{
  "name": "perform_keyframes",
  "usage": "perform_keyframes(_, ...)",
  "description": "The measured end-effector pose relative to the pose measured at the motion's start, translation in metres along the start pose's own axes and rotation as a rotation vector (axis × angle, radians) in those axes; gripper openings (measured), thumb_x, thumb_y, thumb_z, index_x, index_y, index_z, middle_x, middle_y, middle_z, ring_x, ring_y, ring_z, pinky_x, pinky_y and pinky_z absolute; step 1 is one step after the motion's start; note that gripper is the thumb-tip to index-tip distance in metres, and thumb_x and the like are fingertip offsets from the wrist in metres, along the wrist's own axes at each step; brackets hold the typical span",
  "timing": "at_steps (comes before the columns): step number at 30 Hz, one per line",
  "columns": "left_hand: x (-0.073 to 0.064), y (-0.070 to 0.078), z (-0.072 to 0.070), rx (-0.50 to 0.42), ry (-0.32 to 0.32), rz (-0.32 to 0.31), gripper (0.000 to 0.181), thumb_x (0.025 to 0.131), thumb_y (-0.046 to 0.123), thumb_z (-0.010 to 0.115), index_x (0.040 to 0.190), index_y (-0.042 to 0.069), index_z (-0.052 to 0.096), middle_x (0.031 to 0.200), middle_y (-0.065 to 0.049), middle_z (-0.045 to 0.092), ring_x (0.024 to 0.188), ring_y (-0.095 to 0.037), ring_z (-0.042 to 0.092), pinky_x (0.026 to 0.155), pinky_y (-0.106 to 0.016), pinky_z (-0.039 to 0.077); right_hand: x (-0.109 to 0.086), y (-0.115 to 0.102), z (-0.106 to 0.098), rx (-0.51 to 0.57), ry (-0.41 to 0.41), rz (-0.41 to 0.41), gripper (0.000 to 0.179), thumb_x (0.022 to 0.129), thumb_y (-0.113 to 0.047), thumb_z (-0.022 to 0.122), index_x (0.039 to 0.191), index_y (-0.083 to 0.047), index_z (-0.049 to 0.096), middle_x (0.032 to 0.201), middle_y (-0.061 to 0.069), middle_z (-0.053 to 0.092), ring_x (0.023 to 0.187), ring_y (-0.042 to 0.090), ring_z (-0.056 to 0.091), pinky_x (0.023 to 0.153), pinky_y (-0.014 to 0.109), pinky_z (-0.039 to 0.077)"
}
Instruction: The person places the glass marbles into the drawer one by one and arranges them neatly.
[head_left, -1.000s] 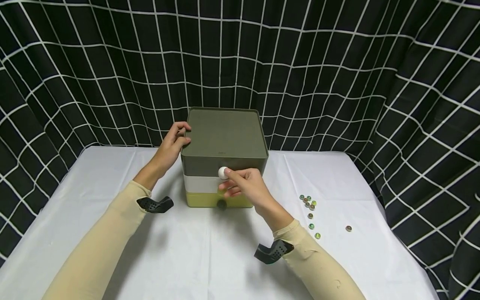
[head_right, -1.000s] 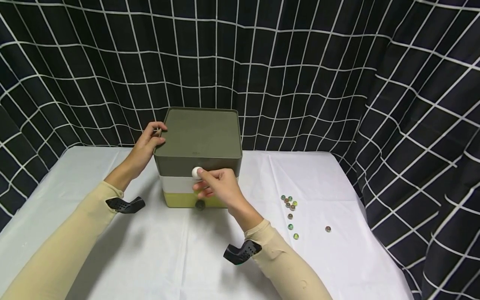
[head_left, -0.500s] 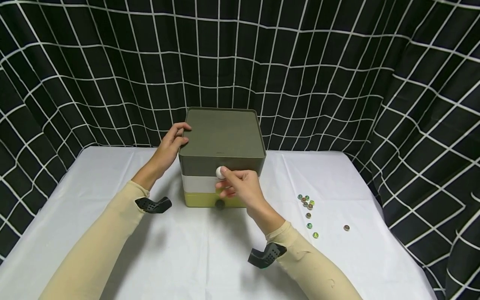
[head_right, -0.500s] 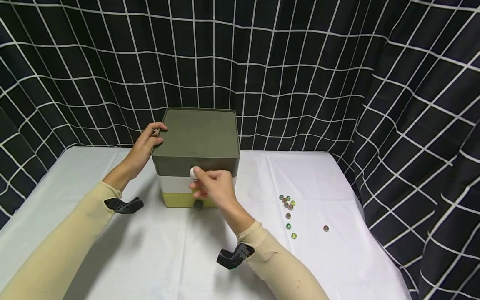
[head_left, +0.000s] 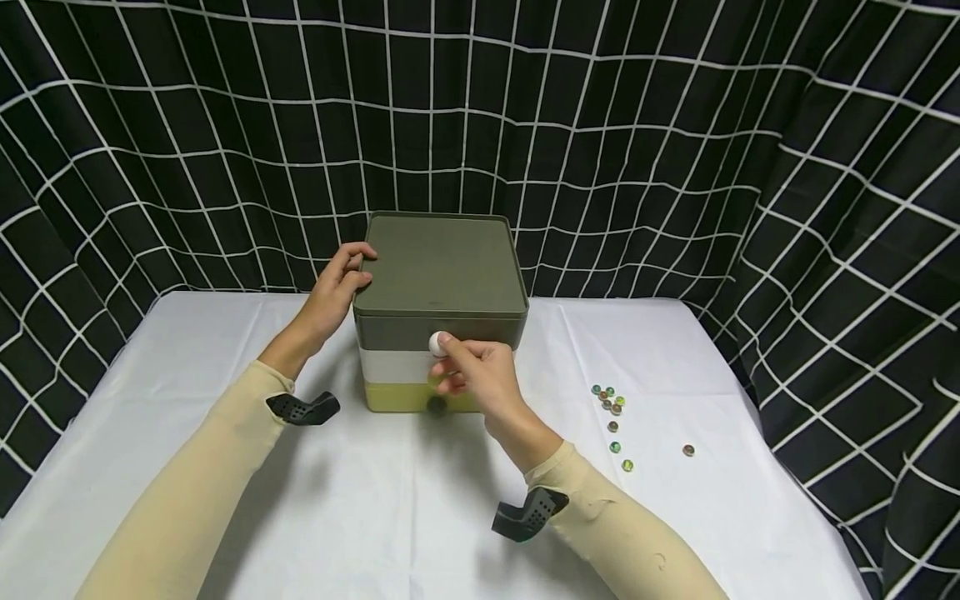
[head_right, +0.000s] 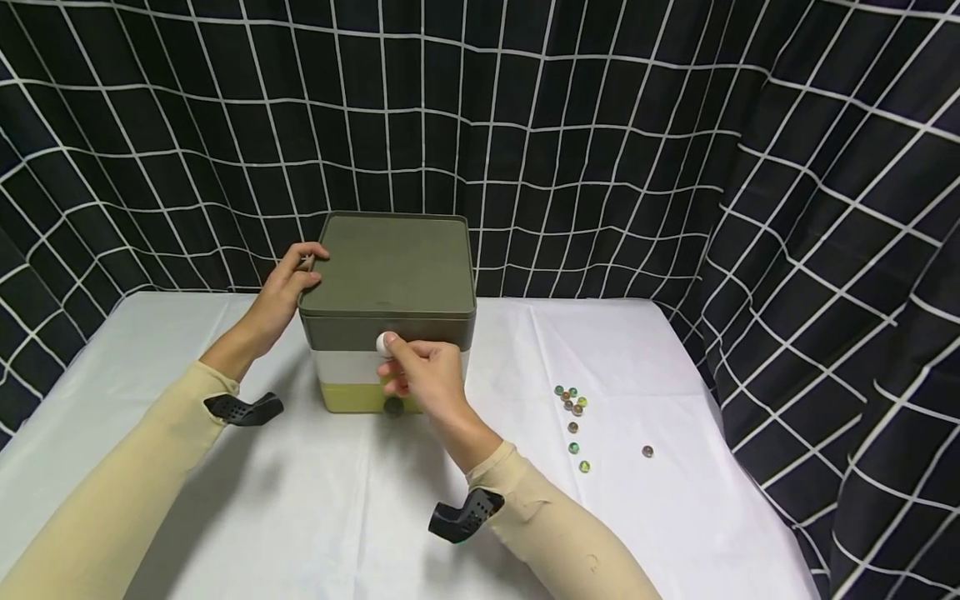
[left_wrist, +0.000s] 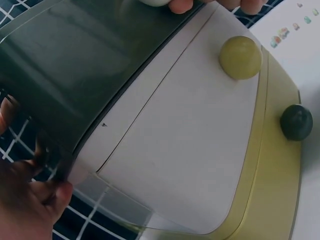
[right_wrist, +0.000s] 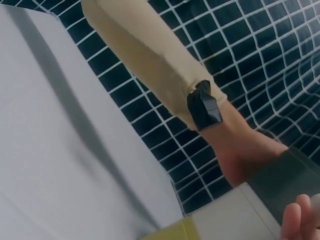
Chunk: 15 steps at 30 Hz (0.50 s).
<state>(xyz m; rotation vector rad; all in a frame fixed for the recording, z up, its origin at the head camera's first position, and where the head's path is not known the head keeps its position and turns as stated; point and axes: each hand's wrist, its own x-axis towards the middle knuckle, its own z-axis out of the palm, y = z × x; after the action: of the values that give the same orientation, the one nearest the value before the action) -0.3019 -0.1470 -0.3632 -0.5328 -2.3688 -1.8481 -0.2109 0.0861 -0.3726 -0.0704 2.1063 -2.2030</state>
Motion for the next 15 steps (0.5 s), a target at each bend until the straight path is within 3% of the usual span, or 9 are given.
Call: perform_keyframes(15,-0.0028,0.0021,-0.0038,-0.052,-0.044,-0.031,0.039,0.106,0.019,0.04,0.143,0.009,0.039,0.167,-0.012,0.024,0.157,-0.027,0.018,0.12,-0.057,0.021,-0.007,0.0004,-0.0004,-0.03,-0.02,0.017,0.041,0.1,-0.025,0.061,0.109,0.014,0.068,0.061,-0.008,0.067,0.047,0.006,0.06,0.058,0.023,0.053)
